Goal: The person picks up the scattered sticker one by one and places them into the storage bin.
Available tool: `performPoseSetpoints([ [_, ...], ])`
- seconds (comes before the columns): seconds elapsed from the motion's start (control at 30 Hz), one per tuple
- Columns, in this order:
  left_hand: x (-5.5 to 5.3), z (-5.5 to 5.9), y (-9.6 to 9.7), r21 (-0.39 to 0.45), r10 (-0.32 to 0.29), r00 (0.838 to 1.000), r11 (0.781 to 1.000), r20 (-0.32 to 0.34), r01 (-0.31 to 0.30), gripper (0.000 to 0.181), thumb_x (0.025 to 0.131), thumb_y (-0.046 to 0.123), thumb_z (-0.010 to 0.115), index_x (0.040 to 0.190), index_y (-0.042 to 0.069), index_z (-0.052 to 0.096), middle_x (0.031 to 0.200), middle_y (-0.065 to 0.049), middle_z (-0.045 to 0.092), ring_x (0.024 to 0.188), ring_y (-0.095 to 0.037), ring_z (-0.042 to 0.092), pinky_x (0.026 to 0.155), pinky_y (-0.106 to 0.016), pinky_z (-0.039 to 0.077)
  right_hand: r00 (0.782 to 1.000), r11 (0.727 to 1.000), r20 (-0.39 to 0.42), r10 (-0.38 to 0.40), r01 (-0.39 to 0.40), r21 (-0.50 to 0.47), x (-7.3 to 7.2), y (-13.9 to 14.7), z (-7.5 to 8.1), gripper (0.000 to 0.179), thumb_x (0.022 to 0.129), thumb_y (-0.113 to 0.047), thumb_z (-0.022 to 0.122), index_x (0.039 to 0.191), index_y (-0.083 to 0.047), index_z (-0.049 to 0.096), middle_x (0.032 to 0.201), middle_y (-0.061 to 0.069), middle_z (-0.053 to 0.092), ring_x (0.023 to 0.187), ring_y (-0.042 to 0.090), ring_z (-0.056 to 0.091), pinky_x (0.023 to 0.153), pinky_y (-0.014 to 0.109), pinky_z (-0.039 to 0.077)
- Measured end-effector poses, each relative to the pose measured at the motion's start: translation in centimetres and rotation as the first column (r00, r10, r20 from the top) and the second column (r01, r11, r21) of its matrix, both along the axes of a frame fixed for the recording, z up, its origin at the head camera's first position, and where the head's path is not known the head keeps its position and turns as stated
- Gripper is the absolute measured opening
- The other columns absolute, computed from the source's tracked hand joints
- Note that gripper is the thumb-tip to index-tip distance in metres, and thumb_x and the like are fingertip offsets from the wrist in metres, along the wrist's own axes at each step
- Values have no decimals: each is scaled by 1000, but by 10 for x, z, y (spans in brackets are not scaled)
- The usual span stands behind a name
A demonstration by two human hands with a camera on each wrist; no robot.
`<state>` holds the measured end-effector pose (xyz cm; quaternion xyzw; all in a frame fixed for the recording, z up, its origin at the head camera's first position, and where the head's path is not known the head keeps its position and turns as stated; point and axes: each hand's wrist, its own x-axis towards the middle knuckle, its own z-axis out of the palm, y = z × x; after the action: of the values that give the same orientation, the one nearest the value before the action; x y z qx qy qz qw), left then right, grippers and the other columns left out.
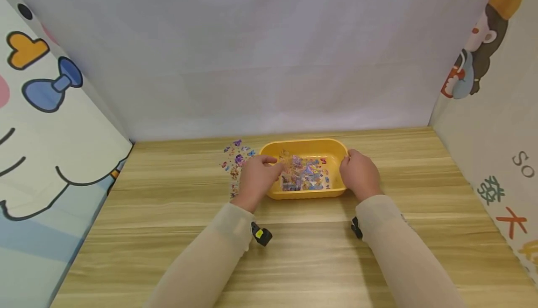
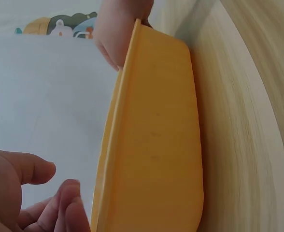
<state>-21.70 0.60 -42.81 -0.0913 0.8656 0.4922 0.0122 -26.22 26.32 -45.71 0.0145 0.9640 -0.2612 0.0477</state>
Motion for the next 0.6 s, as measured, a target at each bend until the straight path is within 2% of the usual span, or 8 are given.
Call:
performPoseSetpoints([
  [0.07,-1,-2,-4,-42,15,1000,999,-28,-16,29,94,32,73,114,11,76,78,3,71,53,-13,55,44,-28,41,1000,1000,-3,-1,1,0,0,0,0,55,108,-22,29,147,14,42,142,36,50,125,51,53,106,64,40],
  [0.17,-1,-4,-9,-82,35,998,996,-49,-39,23,94,33,73,107,14,75,83,4,69,62,-13,61,51,-30,48,1000,1000,-8,0,0,1,0,0,-1,55,108,-22,29,147,13,43,142,35,51,125,51,53,105,64,40],
  [0.37,-3,-7,-19,-39,85,993,995,-82,-89,14,94,26,70,101,14,72,86,1,68,69,-16,63,57,-31,52,1000,1000,0,3,-3,4,0,2,-2,55,108,-23,29,147,13,42,142,36,50,126,53,52,105,65,40],
  [0.5,-5,-7,-25,-18,128,989,991,-78,-129,16,93,26,71,103,14,68,91,-1,65,75,-19,63,61,-33,54,1000,1000,5,3,-3,6,0,2,-1,55,109,-23,29,147,14,42,143,36,50,127,53,51,106,65,39],
  [0.6,-10,-8,-32,-23,144,987,989,-76,-146,18,93,27,71,105,14,67,94,-2,65,79,-21,63,66,-35,55,1000,1000,2,3,-3,3,0,1,0,54,109,-23,30,147,13,43,142,36,51,125,52,53,105,65,40],
])
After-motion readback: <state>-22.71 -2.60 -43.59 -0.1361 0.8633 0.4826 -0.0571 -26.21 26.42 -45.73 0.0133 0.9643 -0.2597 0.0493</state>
